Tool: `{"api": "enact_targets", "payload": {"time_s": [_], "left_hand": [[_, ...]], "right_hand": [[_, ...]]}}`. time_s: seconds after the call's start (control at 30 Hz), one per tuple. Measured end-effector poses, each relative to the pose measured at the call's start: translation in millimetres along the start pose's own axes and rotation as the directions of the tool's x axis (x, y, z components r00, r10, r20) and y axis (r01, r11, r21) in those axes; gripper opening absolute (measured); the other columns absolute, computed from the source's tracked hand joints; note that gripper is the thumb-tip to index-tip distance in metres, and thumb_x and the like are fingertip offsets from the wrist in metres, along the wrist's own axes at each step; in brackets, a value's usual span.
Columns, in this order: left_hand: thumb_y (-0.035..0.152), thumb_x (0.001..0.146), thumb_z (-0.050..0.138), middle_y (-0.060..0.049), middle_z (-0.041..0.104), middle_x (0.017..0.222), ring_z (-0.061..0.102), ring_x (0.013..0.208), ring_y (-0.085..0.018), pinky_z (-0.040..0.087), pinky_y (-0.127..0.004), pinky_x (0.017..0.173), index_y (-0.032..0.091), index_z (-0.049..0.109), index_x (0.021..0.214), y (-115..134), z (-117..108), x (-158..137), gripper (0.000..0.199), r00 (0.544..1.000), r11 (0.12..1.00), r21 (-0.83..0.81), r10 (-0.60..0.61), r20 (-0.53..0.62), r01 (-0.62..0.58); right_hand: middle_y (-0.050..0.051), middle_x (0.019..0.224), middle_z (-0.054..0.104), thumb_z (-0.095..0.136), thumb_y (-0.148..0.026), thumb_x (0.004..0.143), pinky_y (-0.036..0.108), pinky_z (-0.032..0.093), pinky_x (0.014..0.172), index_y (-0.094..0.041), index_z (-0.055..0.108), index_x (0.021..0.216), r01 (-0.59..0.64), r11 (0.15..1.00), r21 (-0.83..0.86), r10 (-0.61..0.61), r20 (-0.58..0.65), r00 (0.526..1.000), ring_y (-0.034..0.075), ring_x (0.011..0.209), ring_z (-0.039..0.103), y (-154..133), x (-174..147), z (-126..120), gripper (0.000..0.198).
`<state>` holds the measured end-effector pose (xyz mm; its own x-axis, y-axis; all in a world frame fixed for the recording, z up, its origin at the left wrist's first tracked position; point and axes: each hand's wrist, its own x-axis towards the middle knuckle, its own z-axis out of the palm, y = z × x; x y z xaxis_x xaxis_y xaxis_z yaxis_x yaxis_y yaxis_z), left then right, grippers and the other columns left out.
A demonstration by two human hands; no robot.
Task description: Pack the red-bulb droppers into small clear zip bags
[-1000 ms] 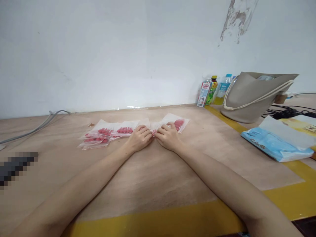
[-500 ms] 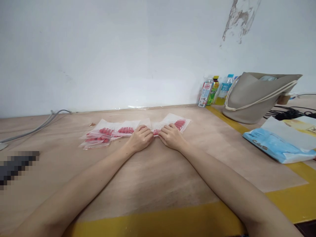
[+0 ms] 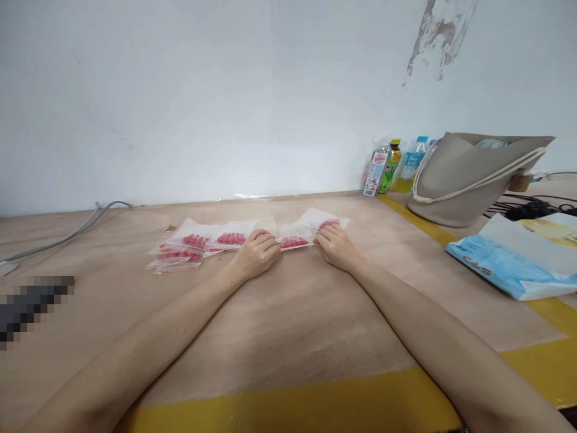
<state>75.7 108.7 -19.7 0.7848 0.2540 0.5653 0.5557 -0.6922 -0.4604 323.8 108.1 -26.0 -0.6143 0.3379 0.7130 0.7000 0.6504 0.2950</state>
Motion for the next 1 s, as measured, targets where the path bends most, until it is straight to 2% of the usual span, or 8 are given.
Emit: {"api": "enact_targets", "payload": {"time_s": [0.17,0.27,0.33,0.53,0.67,0.8,0.87,1.0], "left_hand": [[0.015,0.087,0.044,-0.006,0.062,0.087,0.054,0.090,-0.019,0.038,-0.036,0.087,0.015,0.059,0.084,1.7,-1.6,3.1,0.015,0.995,0.996,0.000,-0.093,0.035,0.093],[0.018,0.087,0.046,-0.010,0.057,0.110,0.049,0.106,-0.024,0.034,-0.041,0.092,0.018,0.055,0.108,4.4,-1.2,6.0,0.022,0.988,0.990,-0.001,-0.142,0.065,0.142],[0.016,0.088,0.045,-0.007,0.056,0.114,0.046,0.111,-0.024,0.029,-0.045,0.097,0.022,0.054,0.111,5.4,0.4,7.4,0.025,0.985,0.990,-0.014,-0.139,0.101,0.141],[0.024,0.088,0.046,-0.004,0.063,0.103,0.052,0.104,-0.023,0.022,-0.053,0.100,0.022,0.055,0.111,0.8,5.9,9.5,0.025,0.968,0.983,-0.075,-0.147,0.205,0.165],[0.029,0.089,0.044,-0.005,0.059,0.114,0.053,0.104,-0.021,0.035,-0.045,0.093,0.023,0.052,0.117,-4.0,12.7,9.9,0.030,0.952,0.970,-0.117,-0.178,0.250,0.212],[0.029,0.088,0.043,-0.005,0.056,0.119,0.052,0.106,-0.021,0.040,-0.039,0.089,0.023,0.049,0.120,-5.0,17.5,11.0,0.033,0.950,0.961,-0.154,-0.186,0.250,0.229],[0.029,0.087,0.045,-0.008,0.055,0.120,0.050,0.110,-0.023,0.036,-0.043,0.092,0.021,0.046,0.123,-3.2,16.1,12.0,0.037,0.955,0.956,-0.164,-0.205,0.216,0.242],[0.033,0.084,0.049,-0.017,0.046,0.125,0.039,0.118,-0.029,0.030,-0.048,0.098,0.010,0.032,0.131,3.2,3.5,8.2,0.055,0.954,0.938,-0.179,-0.284,0.092,0.296]], "right_hand": [[0.007,0.088,0.066,0.045,-0.034,0.085,0.034,0.034,0.079,-0.019,0.064,0.089,-0.130,0.991,0.043,0.122,0.156,0.980,0.019,0.086,0.055,3.5,1.1,-1.9,0.024],[0.011,0.118,0.055,0.050,-0.050,0.079,0.040,0.033,0.088,-0.019,0.051,0.119,-0.246,0.967,0.059,0.223,0.262,0.939,0.025,0.108,0.048,13.0,-7.1,-1.5,0.051],[0.013,0.126,0.049,0.047,-0.052,0.079,0.043,0.033,0.091,-0.018,0.048,0.123,-0.300,0.952,0.051,0.270,0.316,0.909,0.027,0.116,0.043,21.3,-14.1,1.9,0.056],[0.014,0.116,0.057,0.041,-0.032,0.084,0.036,0.042,0.077,-0.015,0.054,0.115,-0.405,0.911,-0.081,0.409,0.326,0.852,0.025,0.100,0.055,30.5,-18.4,6.3,0.037],[0.009,0.092,0.067,0.037,-0.037,0.087,0.031,0.039,0.059,-0.020,0.061,0.103,-0.545,0.817,-0.190,0.577,0.278,0.768,0.024,0.076,0.061,23.6,-12.8,0.5,0.034],[0.007,0.086,0.068,0.035,-0.039,0.087,0.029,0.037,0.056,-0.023,0.062,0.103,-0.701,0.702,-0.130,0.712,0.114,0.692,0.022,0.072,0.060,18.3,-10.0,-0.2,0.035],[0.007,0.093,0.066,0.034,-0.034,0.088,0.029,0.039,0.061,-0.021,0.060,0.107,-0.692,0.719,-0.067,0.693,-0.003,0.721,0.021,0.077,0.059,12.7,-6.9,0.0,0.035],[0.009,0.101,0.064,0.039,-0.023,0.086,0.031,0.038,0.074,-0.017,0.056,0.113,-0.431,0.901,-0.040,0.424,-0.116,0.898,0.021,0.088,0.056,-12.9,6.8,-2.0,0.033]]}}
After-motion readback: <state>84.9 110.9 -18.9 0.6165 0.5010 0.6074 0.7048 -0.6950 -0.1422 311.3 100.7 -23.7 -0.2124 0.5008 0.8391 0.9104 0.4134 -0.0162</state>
